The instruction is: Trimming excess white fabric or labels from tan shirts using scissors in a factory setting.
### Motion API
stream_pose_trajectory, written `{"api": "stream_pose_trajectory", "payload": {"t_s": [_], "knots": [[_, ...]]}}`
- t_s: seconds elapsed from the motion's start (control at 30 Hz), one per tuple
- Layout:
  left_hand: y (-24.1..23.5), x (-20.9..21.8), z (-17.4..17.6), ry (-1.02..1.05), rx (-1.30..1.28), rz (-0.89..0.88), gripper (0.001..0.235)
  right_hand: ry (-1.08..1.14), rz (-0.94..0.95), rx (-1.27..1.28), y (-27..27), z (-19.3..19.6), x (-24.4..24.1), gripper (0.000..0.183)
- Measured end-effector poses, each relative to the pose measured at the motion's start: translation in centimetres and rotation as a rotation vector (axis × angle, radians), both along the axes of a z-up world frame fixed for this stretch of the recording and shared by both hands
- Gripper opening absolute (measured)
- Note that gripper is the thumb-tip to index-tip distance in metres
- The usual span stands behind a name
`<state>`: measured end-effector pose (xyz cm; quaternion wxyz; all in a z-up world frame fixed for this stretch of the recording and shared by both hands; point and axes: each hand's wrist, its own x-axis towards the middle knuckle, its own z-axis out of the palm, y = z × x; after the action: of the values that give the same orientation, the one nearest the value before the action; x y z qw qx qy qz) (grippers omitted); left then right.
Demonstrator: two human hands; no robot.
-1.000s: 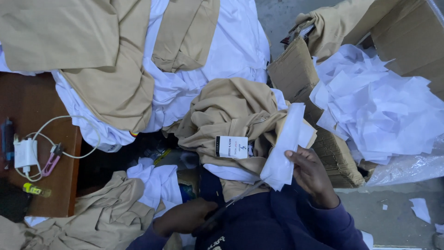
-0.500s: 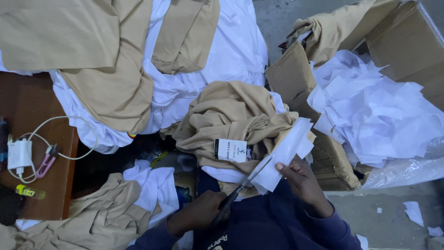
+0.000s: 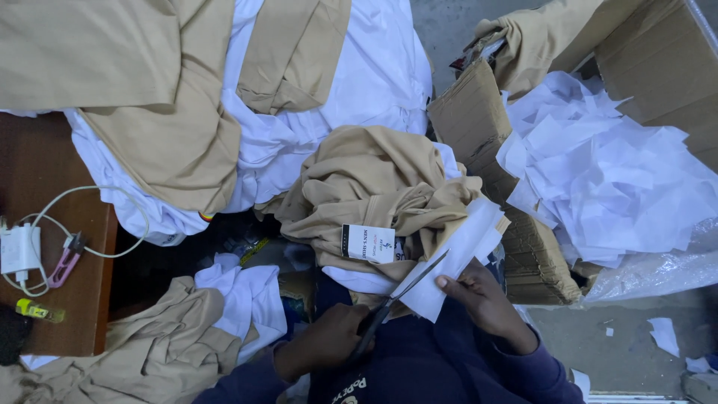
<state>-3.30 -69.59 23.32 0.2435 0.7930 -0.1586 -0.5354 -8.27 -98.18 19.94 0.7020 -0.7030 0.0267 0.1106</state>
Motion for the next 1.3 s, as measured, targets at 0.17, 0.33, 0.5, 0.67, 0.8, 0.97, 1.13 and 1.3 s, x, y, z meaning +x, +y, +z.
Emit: {"api": "stream_pose_trajectory", "payload": {"t_s": [0.17, 0.33, 0.5, 0.67, 0.8, 0.97, 1.13, 1.3], "knots": [[-0.6, -0.7, -0.7, -0.074, -0.087, 0.027, 0.055, -0.036, -0.037, -0.045, 0.2, -0.9, -0.7, 0.026], [-0.4, -1.2, -1.6, -0.196, -0.372, 0.109, 0.051, -0.095, 0.009, -0.028, -0.1, 0.0, -0.6, 0.028], [-0.6, -2.0, -3.4, -0.434, -0.419, 0.058, 0.022, 0.098, -0.244, -0.093, 0.4, -2.2, -1.4, 0.034], [-0.8, -2.6, -4.4, -0.370, -0.348, 0.067, 0.023, -0.051, -0.372, -0.080, 1.0, -2.2, -0.8, 0.020], [-0.3, -2.7, -4.8, -0.200, -0.277, 0.060, 0.029, -0.162, -0.363, -0.163, 0.7, -3.3, -1.0, 0.012], [-0.6, -2.4, -4.3, -0.260, -0.380, 0.045, 0.059, -0.143, -0.364, -0.151, 0.5, -3.8, -1.2, 0.013], [0.0, -2.0, -3.9, -0.144, -0.168, -0.051, 0.032, -0.073, -0.400, -0.075, 0.1, -3.7, -1.1, 0.015], [0.9, -1.7, -2.8, -0.061, -0.075, -0.096, 0.031, -0.080, -0.417, -0.090, 0.3, -3.9, -0.8, 0.018]]}}
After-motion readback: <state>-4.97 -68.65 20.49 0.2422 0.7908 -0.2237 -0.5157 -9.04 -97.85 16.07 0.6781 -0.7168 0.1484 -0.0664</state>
